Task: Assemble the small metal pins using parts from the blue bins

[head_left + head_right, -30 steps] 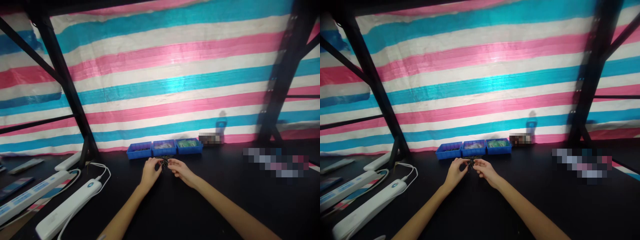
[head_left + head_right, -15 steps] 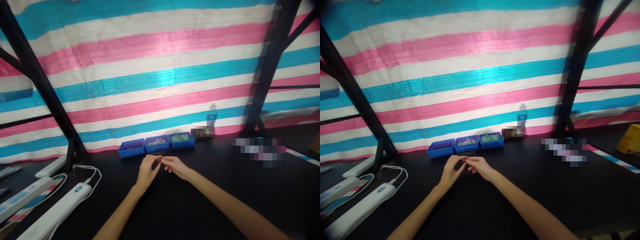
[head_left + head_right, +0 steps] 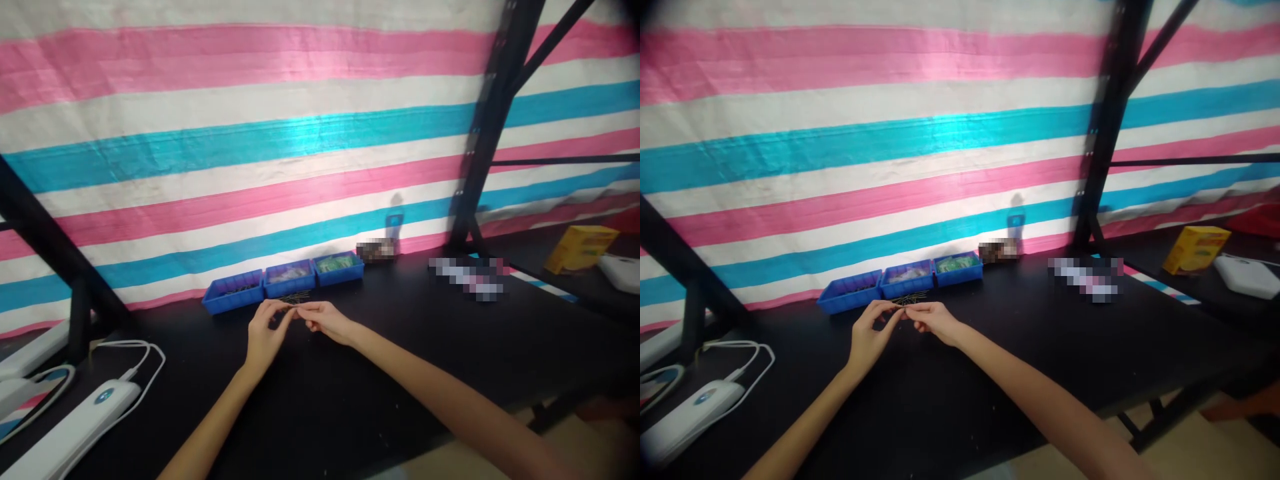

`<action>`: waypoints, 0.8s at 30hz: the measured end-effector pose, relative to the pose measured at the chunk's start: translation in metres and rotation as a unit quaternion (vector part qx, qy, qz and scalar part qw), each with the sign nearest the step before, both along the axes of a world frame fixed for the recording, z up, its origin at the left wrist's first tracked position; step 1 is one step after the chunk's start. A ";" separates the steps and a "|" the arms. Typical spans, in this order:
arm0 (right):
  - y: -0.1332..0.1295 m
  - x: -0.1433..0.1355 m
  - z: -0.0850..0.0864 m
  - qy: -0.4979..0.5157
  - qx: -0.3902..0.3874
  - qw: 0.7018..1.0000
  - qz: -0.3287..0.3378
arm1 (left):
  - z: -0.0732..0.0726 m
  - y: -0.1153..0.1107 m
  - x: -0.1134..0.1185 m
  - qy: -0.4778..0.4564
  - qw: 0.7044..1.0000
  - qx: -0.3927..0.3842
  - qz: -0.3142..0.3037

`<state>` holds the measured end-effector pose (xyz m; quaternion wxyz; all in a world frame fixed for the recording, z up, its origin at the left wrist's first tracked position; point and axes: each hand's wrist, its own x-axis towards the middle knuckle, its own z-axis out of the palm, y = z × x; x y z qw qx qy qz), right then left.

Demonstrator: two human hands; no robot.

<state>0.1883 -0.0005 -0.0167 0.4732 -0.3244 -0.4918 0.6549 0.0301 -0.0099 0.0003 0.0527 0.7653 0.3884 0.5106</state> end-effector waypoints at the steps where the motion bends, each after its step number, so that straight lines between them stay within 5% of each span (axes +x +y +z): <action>1: -0.001 -0.001 0.000 -0.023 0.020 0.999 0.010 | 0.000 0.000 0.000 -0.002 1.000 -0.002 0.001; 7: -0.005 -0.003 0.000 -0.078 0.045 0.995 0.041 | -0.002 0.000 0.001 0.001 1.000 -0.015 0.001; 19: 0.004 -0.003 -0.006 0.041 -0.039 0.997 -0.054 | -0.005 0.000 0.003 0.030 0.998 -0.059 -0.013; 24: 0.003 -0.001 -0.003 0.038 -0.052 0.997 -0.040 | -0.007 0.017 -0.015 -0.091 0.988 -0.083 0.094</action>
